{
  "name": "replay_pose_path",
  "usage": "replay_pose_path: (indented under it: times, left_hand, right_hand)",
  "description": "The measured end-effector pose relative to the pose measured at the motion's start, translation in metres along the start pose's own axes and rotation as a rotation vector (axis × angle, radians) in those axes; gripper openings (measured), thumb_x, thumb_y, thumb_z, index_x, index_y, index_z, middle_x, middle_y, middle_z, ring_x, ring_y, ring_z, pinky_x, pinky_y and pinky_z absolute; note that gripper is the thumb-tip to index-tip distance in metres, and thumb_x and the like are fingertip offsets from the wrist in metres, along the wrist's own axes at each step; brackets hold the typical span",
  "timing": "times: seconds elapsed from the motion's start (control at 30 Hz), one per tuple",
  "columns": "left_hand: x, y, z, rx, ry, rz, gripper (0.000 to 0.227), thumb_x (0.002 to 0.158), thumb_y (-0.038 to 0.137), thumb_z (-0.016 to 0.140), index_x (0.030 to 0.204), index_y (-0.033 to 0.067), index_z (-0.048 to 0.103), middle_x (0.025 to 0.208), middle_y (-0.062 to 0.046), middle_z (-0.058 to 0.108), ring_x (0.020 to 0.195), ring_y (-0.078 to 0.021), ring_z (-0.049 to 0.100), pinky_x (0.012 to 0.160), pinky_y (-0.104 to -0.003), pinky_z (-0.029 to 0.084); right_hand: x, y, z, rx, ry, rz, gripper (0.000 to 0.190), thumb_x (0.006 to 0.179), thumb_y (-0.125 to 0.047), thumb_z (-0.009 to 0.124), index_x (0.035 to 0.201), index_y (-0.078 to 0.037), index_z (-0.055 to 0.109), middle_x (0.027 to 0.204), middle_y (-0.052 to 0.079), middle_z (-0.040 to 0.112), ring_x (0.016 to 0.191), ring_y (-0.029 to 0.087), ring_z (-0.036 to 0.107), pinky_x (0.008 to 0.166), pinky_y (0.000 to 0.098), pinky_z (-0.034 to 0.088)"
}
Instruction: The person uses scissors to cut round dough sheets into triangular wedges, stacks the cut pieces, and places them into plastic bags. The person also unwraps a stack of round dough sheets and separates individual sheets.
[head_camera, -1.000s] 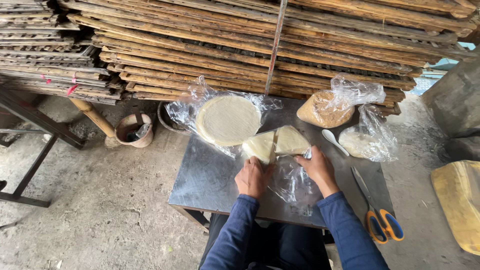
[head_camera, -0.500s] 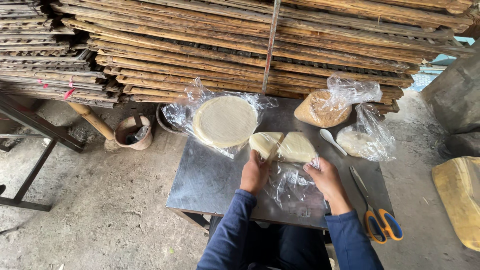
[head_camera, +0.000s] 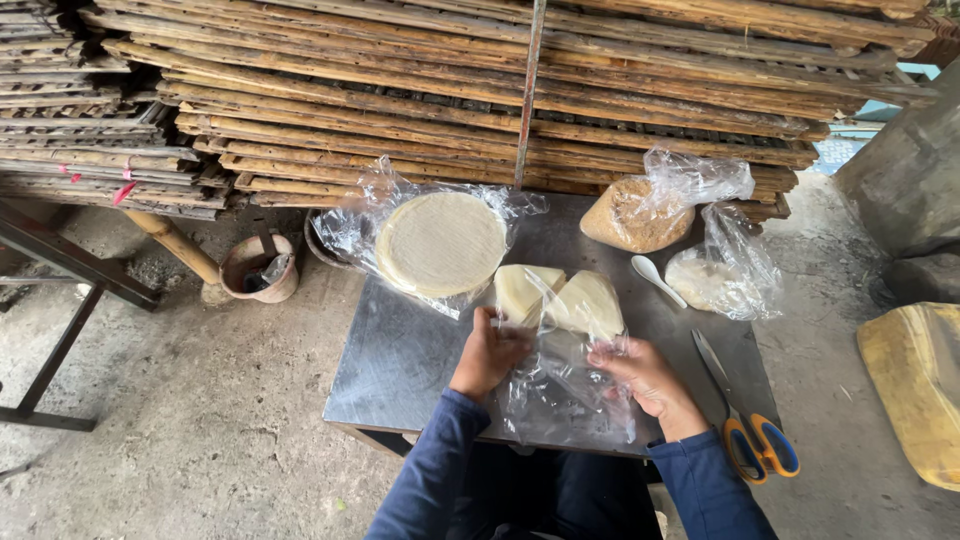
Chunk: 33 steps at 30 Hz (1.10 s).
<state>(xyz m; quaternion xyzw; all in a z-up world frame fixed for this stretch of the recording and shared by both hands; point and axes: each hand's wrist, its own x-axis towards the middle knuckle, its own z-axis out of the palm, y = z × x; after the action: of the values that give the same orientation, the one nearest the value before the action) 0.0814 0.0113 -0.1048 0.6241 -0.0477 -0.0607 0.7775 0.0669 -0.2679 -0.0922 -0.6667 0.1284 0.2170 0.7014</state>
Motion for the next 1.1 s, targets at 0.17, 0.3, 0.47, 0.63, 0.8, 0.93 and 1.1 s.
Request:
replay_pose_path:
  times: [0.17,0.3,0.47,0.63,0.8,0.93,1.1]
  left_hand:
    - [-0.027,0.023,-0.001,0.646,0.134,0.079,0.072,0.078,0.003,0.077,0.136,0.0118,0.034,0.086,-0.012,0.072,0.080,-0.0276,0.073,0.071,-0.038,0.056]
    - [-0.033,0.034,0.003,0.810,0.131,0.306,0.084,0.075,0.001,0.078,0.145,0.0155,0.033,0.091,-0.014,0.069,0.085,-0.0372,0.070,0.071,-0.043,0.055]
    - [-0.023,0.046,-0.004,0.485,-0.081,0.066,0.094,0.080,-0.001,0.071,0.157,0.0229,0.024,0.092,-0.010,0.073,0.084,-0.0263,0.071,0.076,-0.039,0.057]
    - [-0.023,0.046,-0.007,0.243,-0.353,0.003,0.076,0.081,-0.007,0.069,0.145,0.0245,0.041,0.108,-0.002,0.073,0.101,-0.0119,0.070,0.091,-0.031,0.059]
    - [-0.018,0.044,-0.016,0.538,-0.427,0.181,0.041,0.083,-0.008,0.066,0.114,0.0166,0.076,0.121,-0.002,0.076,0.111,-0.0147,0.071,0.100,-0.029,0.055]
    - [-0.016,0.048,-0.018,0.627,-0.351,0.336,0.037,0.087,-0.005,0.063,0.110,0.0189,0.079,0.116,-0.001,0.078,0.108,-0.0179,0.074,0.096,-0.031,0.058]
    - [-0.003,0.059,-0.013,0.776,-0.247,0.394,0.026,0.091,0.001,0.065,0.098,0.0206,0.081,0.107,0.001,0.079,0.099,-0.0172,0.076,0.087,-0.031,0.059]
  right_hand:
    - [-0.002,-0.005,0.008,-0.360,0.086,-0.121,0.024,0.085,-0.015,0.081,0.103,-0.002,0.073,0.093,0.009,0.074,0.076,0.017,0.066,0.049,0.0330,0.051]
    - [0.004,-0.008,0.006,-0.327,0.130,-0.161,0.027,0.081,-0.012,0.078,0.108,-0.009,0.074,0.092,0.004,0.074,0.078,0.013,0.068,0.047,0.0308,0.054]
    - [0.012,0.000,-0.017,-0.065,-0.029,-0.181,0.022,0.088,-0.012,0.076,0.108,-0.005,0.076,0.097,0.002,0.074,0.082,0.007,0.065,0.051,0.0230,0.045]
    - [0.021,0.007,-0.033,0.063,-0.143,-0.198,0.019,0.092,-0.009,0.074,0.109,-0.002,0.075,0.100,0.004,0.073,0.075,0.002,0.059,0.056,0.0175,0.042]
    - [0.018,-0.006,-0.038,-0.032,-0.108,-0.090,0.015,0.092,-0.011,0.071,0.106,-0.006,0.075,0.092,0.008,0.074,0.049,-0.002,0.038,0.040,0.0172,0.026]
    - [0.012,-0.020,-0.032,-0.005,-0.115,-0.078,0.011,0.091,-0.014,0.067,0.100,-0.009,0.071,0.097,0.013,0.077,0.044,0.001,0.045,0.037,0.0206,0.036]
    - [0.010,-0.029,-0.021,0.194,-0.215,-0.140,0.008,0.098,-0.016,0.061,0.102,-0.012,0.067,0.112,0.017,0.078,0.057,0.006,0.064,0.049,0.0255,0.056]
